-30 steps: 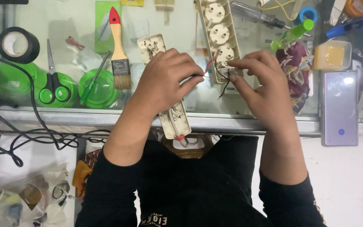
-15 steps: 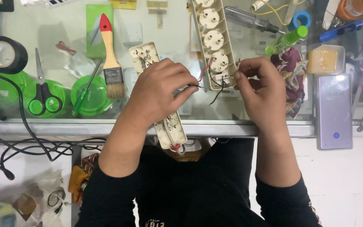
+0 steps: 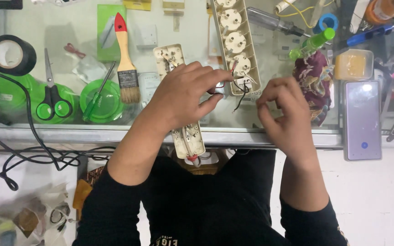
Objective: Repairing a power strip by connecting internal wires to the terminals
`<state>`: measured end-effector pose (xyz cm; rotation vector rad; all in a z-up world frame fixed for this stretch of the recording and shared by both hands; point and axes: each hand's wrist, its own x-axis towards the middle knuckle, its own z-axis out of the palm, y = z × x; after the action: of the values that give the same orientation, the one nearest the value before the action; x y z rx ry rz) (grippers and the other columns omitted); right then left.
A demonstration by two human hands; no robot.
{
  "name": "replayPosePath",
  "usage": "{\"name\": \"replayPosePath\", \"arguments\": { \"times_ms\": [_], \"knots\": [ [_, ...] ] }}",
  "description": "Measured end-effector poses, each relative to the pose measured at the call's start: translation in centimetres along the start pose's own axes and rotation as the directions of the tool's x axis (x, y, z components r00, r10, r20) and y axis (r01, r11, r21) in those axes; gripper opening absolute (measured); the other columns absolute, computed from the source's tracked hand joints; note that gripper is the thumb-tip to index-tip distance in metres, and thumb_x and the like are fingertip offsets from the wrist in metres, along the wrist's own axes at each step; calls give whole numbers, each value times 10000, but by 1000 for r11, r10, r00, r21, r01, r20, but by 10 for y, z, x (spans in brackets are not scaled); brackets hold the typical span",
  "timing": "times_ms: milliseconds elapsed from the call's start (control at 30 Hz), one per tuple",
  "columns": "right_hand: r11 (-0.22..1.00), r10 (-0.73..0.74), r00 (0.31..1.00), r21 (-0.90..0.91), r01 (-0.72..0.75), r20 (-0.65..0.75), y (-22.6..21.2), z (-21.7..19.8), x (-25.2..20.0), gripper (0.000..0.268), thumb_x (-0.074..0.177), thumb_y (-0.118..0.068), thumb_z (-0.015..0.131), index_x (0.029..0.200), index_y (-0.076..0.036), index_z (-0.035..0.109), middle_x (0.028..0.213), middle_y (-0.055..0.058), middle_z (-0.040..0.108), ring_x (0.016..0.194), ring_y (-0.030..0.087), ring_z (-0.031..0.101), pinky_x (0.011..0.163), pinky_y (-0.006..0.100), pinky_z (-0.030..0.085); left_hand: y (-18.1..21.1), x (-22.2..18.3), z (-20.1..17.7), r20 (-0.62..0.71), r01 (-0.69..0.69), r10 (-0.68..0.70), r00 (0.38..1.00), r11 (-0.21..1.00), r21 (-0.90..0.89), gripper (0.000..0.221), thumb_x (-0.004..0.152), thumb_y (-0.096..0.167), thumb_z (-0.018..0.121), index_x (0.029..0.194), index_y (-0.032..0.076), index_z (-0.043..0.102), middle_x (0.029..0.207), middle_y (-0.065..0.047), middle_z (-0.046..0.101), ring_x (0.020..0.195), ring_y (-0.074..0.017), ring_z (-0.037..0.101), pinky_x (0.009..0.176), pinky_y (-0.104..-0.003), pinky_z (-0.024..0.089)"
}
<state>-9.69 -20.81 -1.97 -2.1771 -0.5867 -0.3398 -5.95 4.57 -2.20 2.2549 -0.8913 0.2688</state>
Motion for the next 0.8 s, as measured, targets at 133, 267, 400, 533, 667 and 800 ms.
{"name": "replayPosePath", "arguments": {
  "times_ms": [133, 267, 400, 533, 667, 800],
  "knots": [
    [997, -64, 995, -45, 68, 80, -9, 3, -9, 207, 886, 71, 674, 999, -87, 744, 984, 130, 581, 873, 339, 583, 759, 421, 485, 2, 5, 4, 28, -59, 57, 998, 994, 88, 263, 974, 213, 668, 1236, 236, 663, 814, -37, 644, 835, -285, 643, 773, -421, 509],
    [998, -55, 998, -18, 55, 31, -12, 6, -13, 175, 933, 34, 703, 1064, -64, 765, 966, 129, 658, 858, 341, 639, 776, 426, 515, 4, 15, 16, -22, -124, 141, 990, 929, 348, 133, 978, 228, 626, 1097, 262, 675, 728, 7, 626, 743, -231, 656, 695, -376, 504],
    [995, -93, 995, 33, 92, 24, -19, 11, -15, 162, 949, 10, 708, 1100, -19, 760, 1033, 176, 738, 958, 409, 703, 828, 460, 544, -8, 17, 35, -80, -92, 139, 987, 898, 429, 79, 992, 308, 594, 980, 264, 659, 712, 49, 625, 737, -176, 666, 665, -335, 502],
    [995, -95, 995, 44, 94, 32, -23, 17, -15, 186, 962, -21, 701, 1142, -8, 747, 1101, 179, 738, 1024, 413, 701, 851, 471, 550, -5, 13, 33, -89, -64, 94, 992, 953, 297, 78, 1011, 297, 599, 1017, 269, 672, 750, 62, 660, 780, -157, 691, 669, -317, 531],
    [994, -7, 1000, 111, 4, 26, -28, 18, -10, 175, 960, 1, 689, 1120, -27, 754, 1072, 140, 748, 966, 359, 714, 781, 396, 560, -6, 14, 31, -95, -43, 62, 994, 982, 184, 47, 997, 303, 644, 1003, 267, 675, 764, 67, 674, 799, -149, 698, 681, -311, 551],
    [995, 49, 998, 84, -46, -39, -7, 19, -14, 164, 912, 80, 720, 1044, -10, 681, 937, 173, 669, 822, 352, 639, 686, 407, 530, -1, 14, 23, -64, -57, 64, 996, 992, 109, 84, 970, 255, 665, 1046, 225, 682, 853, 15, 720, 862, -196, 710, 704, -346, 557]
  ]
}}
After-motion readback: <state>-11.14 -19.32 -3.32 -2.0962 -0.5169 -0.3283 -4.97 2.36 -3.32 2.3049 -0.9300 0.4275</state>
